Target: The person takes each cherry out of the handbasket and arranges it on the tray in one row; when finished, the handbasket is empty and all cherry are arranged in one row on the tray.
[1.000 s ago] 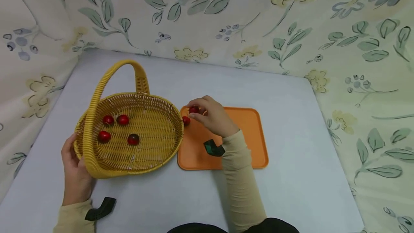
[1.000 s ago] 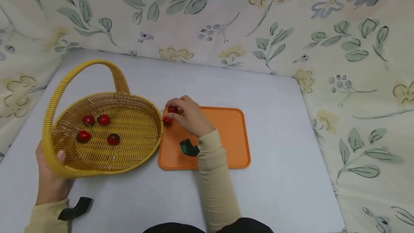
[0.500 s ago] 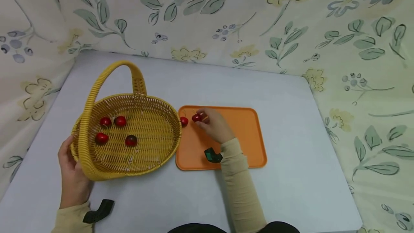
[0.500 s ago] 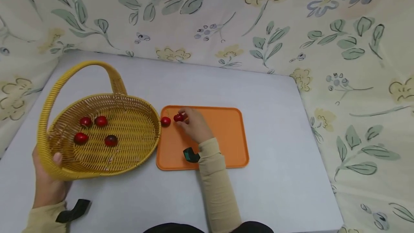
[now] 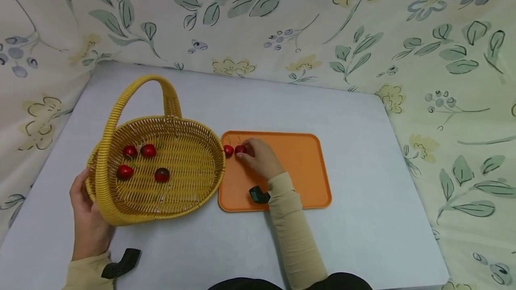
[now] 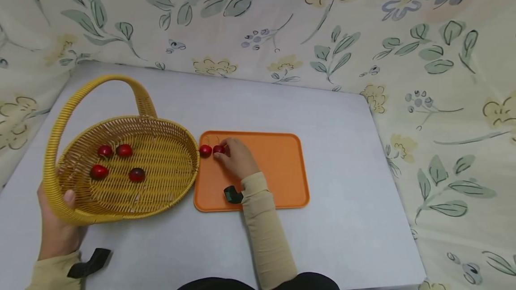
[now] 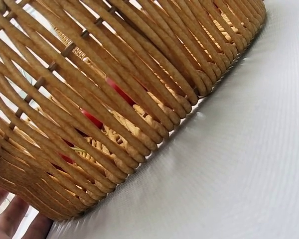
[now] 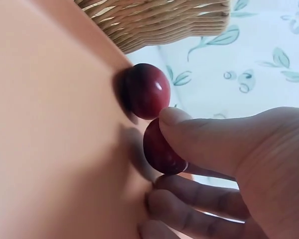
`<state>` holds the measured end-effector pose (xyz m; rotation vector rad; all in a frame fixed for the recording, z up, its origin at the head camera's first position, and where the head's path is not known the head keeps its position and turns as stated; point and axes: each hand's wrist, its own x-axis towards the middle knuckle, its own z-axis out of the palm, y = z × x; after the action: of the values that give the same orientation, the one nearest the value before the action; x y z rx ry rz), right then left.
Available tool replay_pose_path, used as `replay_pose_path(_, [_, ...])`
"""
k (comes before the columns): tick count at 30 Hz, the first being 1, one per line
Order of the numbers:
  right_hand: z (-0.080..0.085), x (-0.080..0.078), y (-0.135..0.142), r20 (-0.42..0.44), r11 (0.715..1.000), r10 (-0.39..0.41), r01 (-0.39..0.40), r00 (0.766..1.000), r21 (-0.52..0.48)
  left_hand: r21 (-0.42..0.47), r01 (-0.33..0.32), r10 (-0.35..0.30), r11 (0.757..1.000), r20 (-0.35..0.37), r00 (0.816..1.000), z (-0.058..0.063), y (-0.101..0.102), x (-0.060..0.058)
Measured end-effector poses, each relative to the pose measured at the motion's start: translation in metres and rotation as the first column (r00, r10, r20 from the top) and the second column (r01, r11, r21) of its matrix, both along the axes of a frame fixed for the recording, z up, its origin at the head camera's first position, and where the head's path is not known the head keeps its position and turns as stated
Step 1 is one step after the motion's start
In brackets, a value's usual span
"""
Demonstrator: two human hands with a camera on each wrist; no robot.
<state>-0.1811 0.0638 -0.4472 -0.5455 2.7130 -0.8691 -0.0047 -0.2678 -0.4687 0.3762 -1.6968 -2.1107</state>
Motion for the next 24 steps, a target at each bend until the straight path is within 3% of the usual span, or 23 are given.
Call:
replay_pose_path(9, [-0.0009, -0.0004, -0.0008, -0.011, 1.0, -0.013, 0.013, 1.0, 0.01, 0.027, 0.01, -0.01, 1.0, -0.034, 0.999, 0.0015, 0.0004, -0.0011])
replay_pose_path(24, [-0.0041, 0.0, 0.0, 0.003, 1.0, -0.013, 0.013, 1.0, -0.002, 0.006, -0.003, 0.002, 1.0, 0.024, 1.0, 0.0007, 0.0002, 0.0014])
